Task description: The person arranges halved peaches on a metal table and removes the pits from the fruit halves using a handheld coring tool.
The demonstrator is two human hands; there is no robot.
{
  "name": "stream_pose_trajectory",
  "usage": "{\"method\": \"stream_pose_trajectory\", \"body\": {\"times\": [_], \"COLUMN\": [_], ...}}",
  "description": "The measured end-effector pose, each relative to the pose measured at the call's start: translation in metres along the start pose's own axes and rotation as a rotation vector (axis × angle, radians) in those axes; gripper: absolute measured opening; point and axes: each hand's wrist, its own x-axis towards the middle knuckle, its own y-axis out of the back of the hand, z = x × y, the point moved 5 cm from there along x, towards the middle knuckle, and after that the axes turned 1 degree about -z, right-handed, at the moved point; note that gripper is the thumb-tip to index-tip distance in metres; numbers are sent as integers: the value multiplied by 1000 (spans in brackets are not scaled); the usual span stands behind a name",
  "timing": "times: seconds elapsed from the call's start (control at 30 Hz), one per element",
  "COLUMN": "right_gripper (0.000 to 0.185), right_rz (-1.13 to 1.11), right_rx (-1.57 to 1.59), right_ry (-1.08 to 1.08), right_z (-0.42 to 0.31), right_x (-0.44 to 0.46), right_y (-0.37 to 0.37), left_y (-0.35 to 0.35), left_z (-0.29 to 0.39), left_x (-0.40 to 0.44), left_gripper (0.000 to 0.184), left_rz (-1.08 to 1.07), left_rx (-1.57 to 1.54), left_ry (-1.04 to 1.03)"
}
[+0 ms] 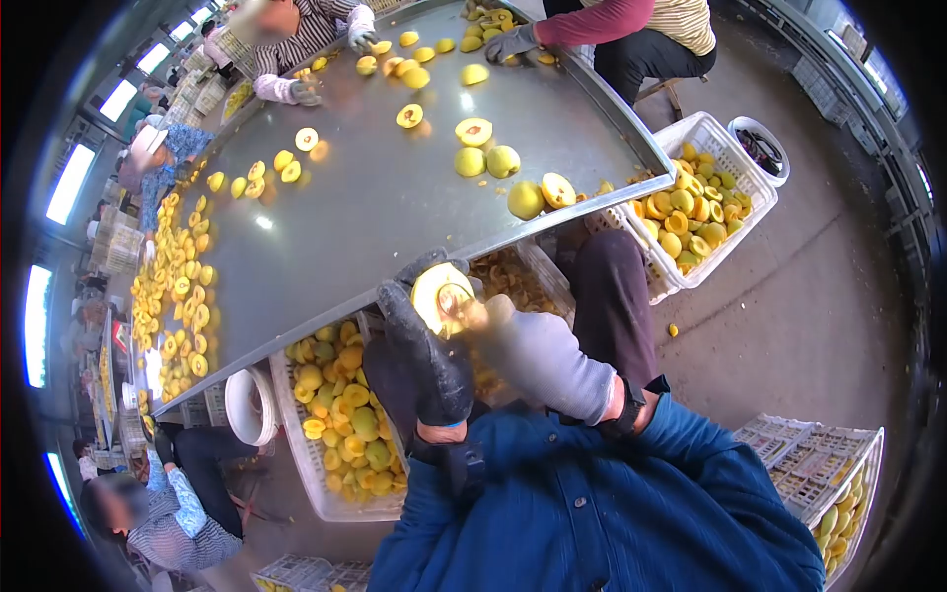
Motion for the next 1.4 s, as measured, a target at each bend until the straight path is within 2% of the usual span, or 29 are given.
{"method": "stream_pose_trajectory", "body": {"times": [0.13,0.2,0.33,0.47,0.63,0.73,0.77,0.97,1.07,1.4], "right_gripper": [26,27,29,30,26,31,31,31,32,33], "right_rz": [-23,-15,-5,-90,-132,-45,2,46,117,77], "right_rx": [55,60,131,123,213,203,282,269,299,257], "right_ry": [1,28,76,6,11,42,69,133,143,72], "right_z": [-8,-8,-2,-1,0,4,3,5,5,1], "right_x": [-5,-8,-8,-2,-1,-1,-3,-4,-4,-10], "right_y": [6,7,1,1,8,4,2,1,0,8], "left_y": [0,6,7,-2,-6,-5,-9,-12,-16,-20], "left_z": [-1,-1,5,6,7,6,9,1,5,14], "left_x": [0,-1,0,1,-1,4,1,1,-3,-1], "left_gripper": [59,57,53,52,56,55,54,61,63,60], "left_rz": [54,71,145,174,144,182,120,66,70,107], "left_rx": [59,223,384,166,175,236,212,-78,-49,143], "left_ry": [19,27,-128,-102,-70,-156,-137,-36,-69,-166]}}
